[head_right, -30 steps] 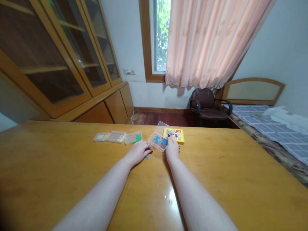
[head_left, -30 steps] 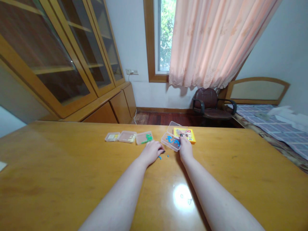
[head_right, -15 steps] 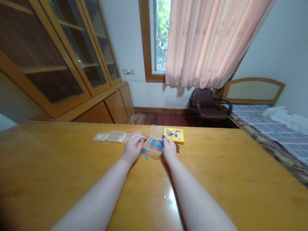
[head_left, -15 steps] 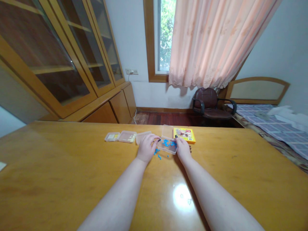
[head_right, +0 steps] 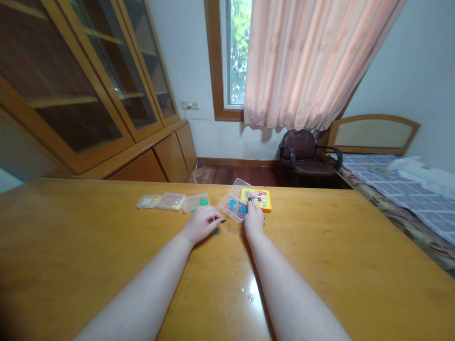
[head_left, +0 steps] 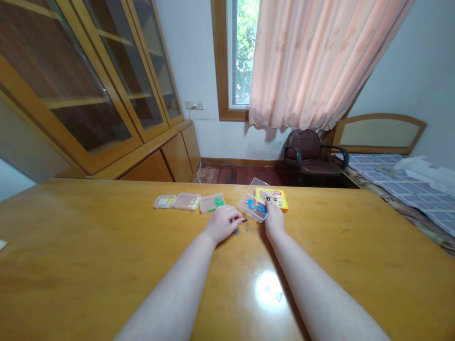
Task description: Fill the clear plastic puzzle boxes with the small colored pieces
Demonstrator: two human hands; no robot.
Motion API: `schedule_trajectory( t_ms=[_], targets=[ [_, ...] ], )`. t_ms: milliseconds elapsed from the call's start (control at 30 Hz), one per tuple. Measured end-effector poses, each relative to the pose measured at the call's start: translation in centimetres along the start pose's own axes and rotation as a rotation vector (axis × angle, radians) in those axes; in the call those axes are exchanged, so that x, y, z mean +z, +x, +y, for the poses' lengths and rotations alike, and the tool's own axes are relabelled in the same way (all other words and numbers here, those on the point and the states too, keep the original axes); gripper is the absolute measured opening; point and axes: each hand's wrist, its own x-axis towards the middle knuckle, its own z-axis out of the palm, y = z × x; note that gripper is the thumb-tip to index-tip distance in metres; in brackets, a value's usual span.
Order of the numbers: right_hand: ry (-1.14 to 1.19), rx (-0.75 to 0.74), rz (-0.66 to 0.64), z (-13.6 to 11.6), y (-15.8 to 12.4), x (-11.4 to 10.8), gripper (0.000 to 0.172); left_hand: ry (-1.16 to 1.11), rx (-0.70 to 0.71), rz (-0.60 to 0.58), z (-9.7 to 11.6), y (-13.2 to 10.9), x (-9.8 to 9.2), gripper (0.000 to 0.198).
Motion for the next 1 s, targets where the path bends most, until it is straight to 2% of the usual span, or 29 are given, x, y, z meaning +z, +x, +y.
schedule_trajectory(
  t_ms=[100, 200, 267, 500, 633, 800, 1000],
  targets=[
    [-0.017, -0.015, 0.018, -0.5, -0.3, 0.1, 0.028, -0.005, 0.026, -0.190, 0.2, 0.1, 0.5, 0.022],
    [-0.061, -0.059, 0.024, -1.0, -0.7, 0.2, 0.028, -0.011, 0.045, -0.278, 0.1, 0.2, 0.8, 0.017],
    [-0.060, -0.063, 0.013, -1.1, -0.7, 0.1, 0.026, -0.006, 0.037, -0.289, 0.0, 0.2, 0.9, 0.011],
    [-0.076, -0.052, 0.005, -1.2, -0.7, 0.1, 0.022, 0.004, 0.004, -0.265, 0.1, 0.3, 0.8, 0.012],
    [-0.099, -0.093, 0.008, -1.6, -1.0, 0.2, 0.024, -0.045, 0.034, -0.281, 0.5, 0.2, 0.9, 0.027],
    [-0.111, -0.079, 0.017, -2.0, -1.3, 0.4, 0.026, -0.069, 0.085, -0.321, 0.5, 0.2, 1.0, 0.015],
    [-0.035, -0.080, -0.006, -1.3, -0.8, 0.4, 0.027, -0.036, 0.055, -0.317, 0.8, 0.2, 0.7, 0.021]
  ],
)
